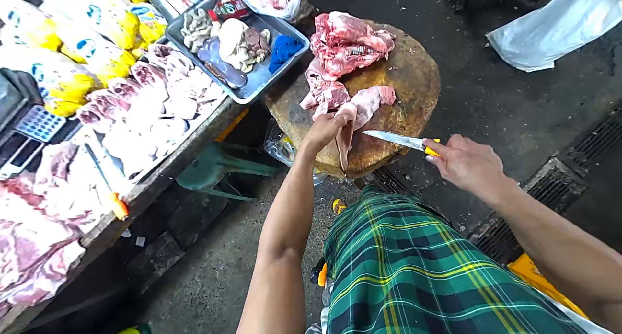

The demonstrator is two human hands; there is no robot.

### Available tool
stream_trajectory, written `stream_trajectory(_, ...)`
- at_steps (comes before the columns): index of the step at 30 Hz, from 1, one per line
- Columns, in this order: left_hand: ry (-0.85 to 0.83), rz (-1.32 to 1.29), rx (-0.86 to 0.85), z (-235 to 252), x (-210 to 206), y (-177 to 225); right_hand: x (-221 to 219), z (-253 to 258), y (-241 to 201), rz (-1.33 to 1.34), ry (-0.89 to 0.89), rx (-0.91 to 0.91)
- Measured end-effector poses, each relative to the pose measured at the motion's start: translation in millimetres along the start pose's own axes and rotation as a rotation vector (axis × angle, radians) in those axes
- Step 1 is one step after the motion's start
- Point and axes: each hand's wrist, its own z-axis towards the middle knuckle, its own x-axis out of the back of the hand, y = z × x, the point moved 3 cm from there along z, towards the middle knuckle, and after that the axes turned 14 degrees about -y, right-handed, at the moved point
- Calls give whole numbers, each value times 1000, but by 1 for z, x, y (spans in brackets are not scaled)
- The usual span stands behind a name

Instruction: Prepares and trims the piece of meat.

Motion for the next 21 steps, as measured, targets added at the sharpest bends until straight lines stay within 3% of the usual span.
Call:
stream_trajectory(6,-92,213,-19,7,-6,24,30,30,-30,-111,-63,-6)
stream_trajectory(13,-160,387,-49,28,-17,26,-7,31,-24,62,-390,42)
stream_trajectory(16,-169,414,-24,33,-17,31,0,17,-13,72,-325,39)
stream_trajectory(21,-162,370,22,35,-19,38,-3,37,-17,106,-267,-51)
